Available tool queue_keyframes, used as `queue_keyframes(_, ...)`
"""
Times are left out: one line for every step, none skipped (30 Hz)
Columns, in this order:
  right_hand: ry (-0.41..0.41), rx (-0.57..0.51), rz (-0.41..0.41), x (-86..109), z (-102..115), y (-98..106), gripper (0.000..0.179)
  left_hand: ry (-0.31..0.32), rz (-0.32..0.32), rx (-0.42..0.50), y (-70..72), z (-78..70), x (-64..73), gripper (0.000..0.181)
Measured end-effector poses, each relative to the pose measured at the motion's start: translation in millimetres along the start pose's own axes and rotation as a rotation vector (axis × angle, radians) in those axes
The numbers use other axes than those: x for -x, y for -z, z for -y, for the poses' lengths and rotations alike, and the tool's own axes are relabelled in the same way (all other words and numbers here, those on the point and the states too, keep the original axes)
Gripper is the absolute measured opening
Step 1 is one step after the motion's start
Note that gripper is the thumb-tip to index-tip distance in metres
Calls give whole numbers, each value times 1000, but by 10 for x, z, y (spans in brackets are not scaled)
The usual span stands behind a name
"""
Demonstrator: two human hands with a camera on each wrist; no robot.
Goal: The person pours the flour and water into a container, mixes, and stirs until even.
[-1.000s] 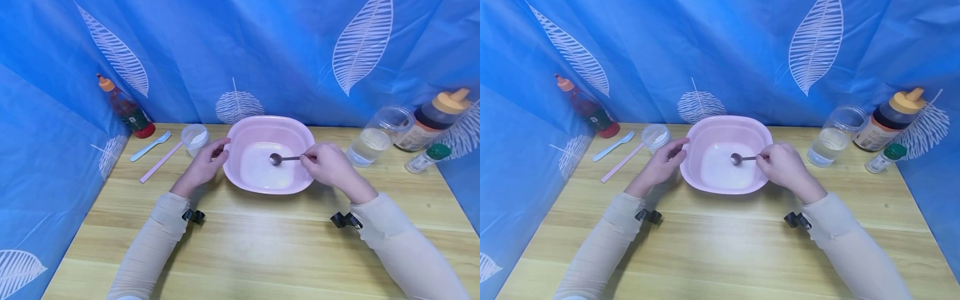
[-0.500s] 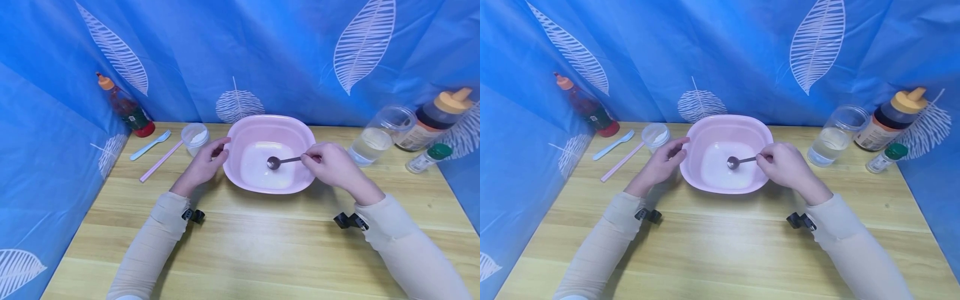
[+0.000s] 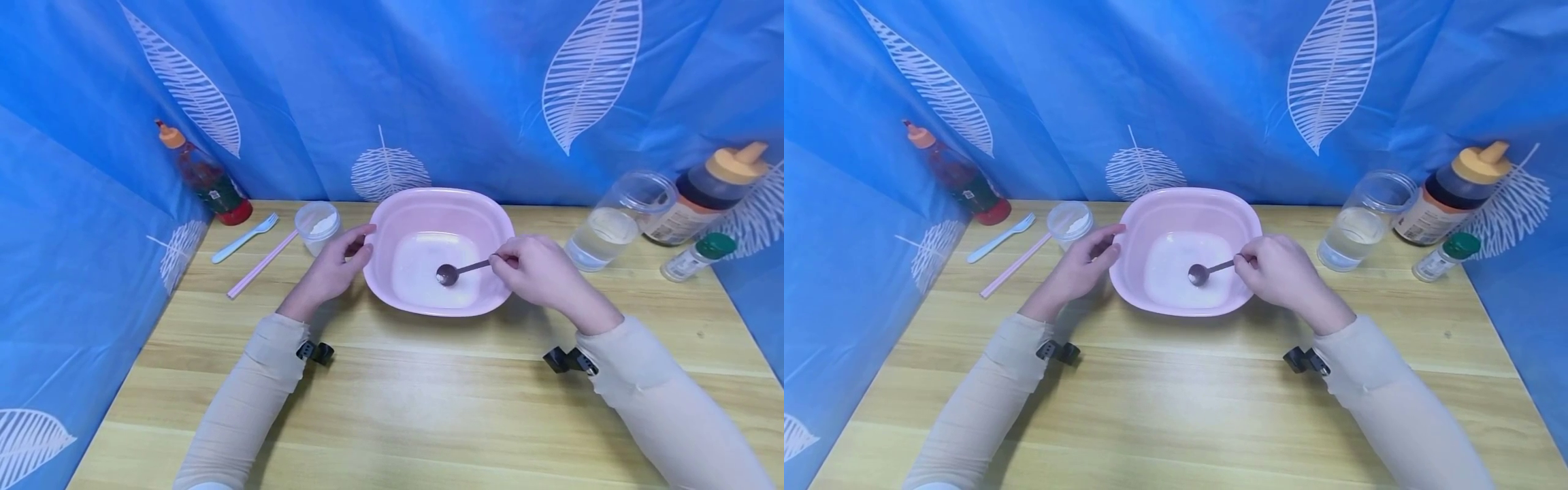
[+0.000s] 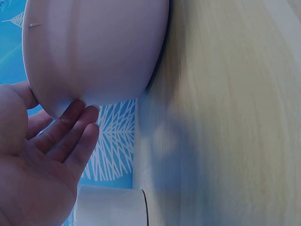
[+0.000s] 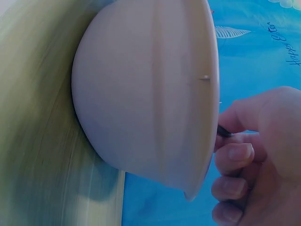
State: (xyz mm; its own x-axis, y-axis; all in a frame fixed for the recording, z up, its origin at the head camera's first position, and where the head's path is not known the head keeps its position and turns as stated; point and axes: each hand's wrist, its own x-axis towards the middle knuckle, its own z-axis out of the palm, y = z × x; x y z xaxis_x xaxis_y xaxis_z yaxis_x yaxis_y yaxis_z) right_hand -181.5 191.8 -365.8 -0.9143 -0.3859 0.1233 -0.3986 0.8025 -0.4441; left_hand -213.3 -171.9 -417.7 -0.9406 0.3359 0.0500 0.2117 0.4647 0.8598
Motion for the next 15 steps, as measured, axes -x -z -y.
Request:
queue_keyframes(-7, 2, -1, -11, 2, 1, 23, 0, -1, 1, 1, -5, 1, 50)
queue_keyframes(-14, 2, -2, -22, 4, 1, 23, 0, -1, 2, 1, -11, 2, 49)
queue_keyframes(-22, 1, -2, -33, 6, 0, 23, 0, -1, 3, 2, -11, 1, 49)
queue_keyframes(-30, -1, -3, -45, 8, -2, 23, -1, -1, 2, 3, -12, 2, 49)
queue_keyframes(-35, -3, -5, -58, 9, -6, 23, 0, -1, 2, 3, -18, 2, 49)
queue_keyframes(-36, -3, -9, -71, 9, -12, 23, 0, 0, 2, 4, -18, 2, 49)
queue_keyframes(-37, -3, -14, -84, 8, -19, 24, 1, 0, 2, 5, -19, 2, 49)
queue_keyframes(-37, -3, -20, -98, 4, -27, 24, 2, -1, 1, 6, -17, 3, 49)
queue_keyframes(-36, -2, -28, -111, -1, -36, 25, 2, -2, -1, 6, -14, 3, 49)
queue_keyframes(-35, 0, -36, -124, -8, -44, 25, 2, -2, -2, 6, -14, 3, 49)
queue_keyframes(-36, 5, -44, -135, -18, -52, 26, 2, -2, -3, 6, -15, 4, 49)
queue_keyframes(-39, 10, -53, -144, -28, -58, 26, 2, -3, -4, 7, -13, 5, 49)
queue_keyframes(-44, 17, -61, -151, -39, -61, 26, 2, -4, -3, 7, -17, 6, 49)
queue_keyframes(-50, 24, -68, -156, -50, -63, 27, 2, -4, -3, 7, -19, 6, 49)
queue_keyframes(-55, 31, -74, -158, -60, -63, 27, 1, -4, -2, 7, -21, 6, 49)
